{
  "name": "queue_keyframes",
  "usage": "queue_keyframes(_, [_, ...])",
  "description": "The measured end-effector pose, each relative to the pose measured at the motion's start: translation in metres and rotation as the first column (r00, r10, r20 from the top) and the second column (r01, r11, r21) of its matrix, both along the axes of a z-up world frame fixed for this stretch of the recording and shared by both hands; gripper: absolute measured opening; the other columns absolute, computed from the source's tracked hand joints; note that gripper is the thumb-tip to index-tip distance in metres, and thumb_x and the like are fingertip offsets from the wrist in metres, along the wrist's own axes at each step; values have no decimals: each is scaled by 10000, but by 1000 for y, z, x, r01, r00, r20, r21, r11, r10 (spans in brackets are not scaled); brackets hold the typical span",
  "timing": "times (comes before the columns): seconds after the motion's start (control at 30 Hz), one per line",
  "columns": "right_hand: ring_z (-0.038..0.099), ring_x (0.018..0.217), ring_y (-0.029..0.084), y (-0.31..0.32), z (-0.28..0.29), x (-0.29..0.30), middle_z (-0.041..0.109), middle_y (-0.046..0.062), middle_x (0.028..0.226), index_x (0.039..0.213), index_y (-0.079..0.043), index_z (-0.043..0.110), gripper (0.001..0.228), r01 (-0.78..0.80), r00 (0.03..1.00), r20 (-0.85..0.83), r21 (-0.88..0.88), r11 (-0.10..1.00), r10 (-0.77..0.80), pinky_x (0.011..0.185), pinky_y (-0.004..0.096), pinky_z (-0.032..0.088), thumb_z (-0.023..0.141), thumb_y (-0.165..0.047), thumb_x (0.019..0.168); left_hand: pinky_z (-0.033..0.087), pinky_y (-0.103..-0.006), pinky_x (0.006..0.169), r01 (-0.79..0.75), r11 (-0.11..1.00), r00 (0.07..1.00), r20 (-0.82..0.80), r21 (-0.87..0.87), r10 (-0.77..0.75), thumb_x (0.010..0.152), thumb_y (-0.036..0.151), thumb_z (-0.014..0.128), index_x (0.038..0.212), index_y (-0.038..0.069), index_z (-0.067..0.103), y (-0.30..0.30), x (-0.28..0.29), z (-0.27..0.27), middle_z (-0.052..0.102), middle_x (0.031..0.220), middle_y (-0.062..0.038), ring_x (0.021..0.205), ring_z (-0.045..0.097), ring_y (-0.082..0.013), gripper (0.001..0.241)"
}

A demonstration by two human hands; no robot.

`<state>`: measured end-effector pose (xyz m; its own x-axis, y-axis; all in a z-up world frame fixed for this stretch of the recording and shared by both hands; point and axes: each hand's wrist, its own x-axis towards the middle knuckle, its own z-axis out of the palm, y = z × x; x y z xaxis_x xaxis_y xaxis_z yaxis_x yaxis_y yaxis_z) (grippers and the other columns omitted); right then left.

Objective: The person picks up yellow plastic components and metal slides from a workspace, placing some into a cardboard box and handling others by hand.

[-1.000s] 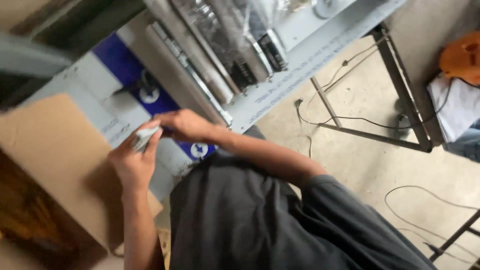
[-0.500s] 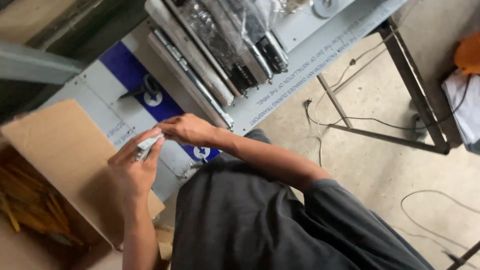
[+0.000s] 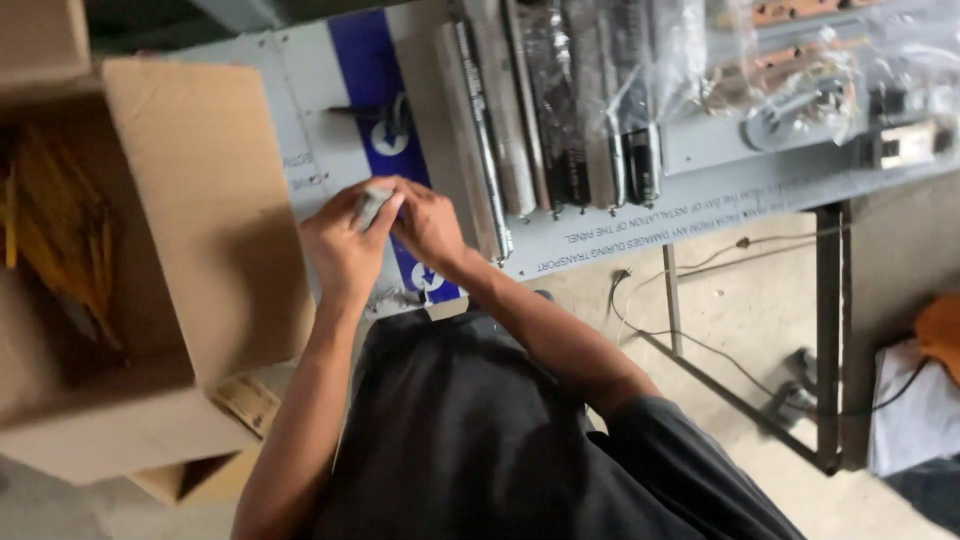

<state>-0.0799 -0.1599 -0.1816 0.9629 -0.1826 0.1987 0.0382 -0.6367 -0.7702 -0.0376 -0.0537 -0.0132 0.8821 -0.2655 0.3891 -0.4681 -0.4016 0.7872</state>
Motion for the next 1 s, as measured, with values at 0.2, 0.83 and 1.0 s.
queue_keyframes(0.2, [678, 673, 510, -13, 57, 1, 700, 245, 692, 917, 1, 697, 157, -113, 994, -9, -94, 989, 112, 577, 641, 500, 656, -47, 773, 623, -411, 662, 7, 999, 999, 48, -32, -6, 844, 160, 932, 924, 63, 813, 3, -4, 20, 786, 844, -139, 831, 767, -352, 173])
queue_keyframes(0.83, [554, 692, 318, 141, 313, 19, 594, 116, 807, 1286, -53, 560, 308, -484, 850, -309, -142, 863, 426, 599, 434, 469, 617, -184, 1013, 679, -372, 835, -335, 661, 791, -582, -672, -191, 843, 227, 807, 1155, 11, 664, 224, 2, 150, 745, 1091, -151, 1040, 736, -203, 406])
queue_keyframes(1.0, [639, 934, 179, 278, 307, 42, 679, 99, 1103, 1405, -61, 503, 462, -453, 715, -540, 127, 882, 445, 836, 355, 490, 571, -249, 989, 618, -343, 991, -281, 558, 763, -534, -781, -364, 1028, 111, 638, 1351, -13, 601, 353, 12, 114, 670, 1374, -139, 1163, 754, -274, 348])
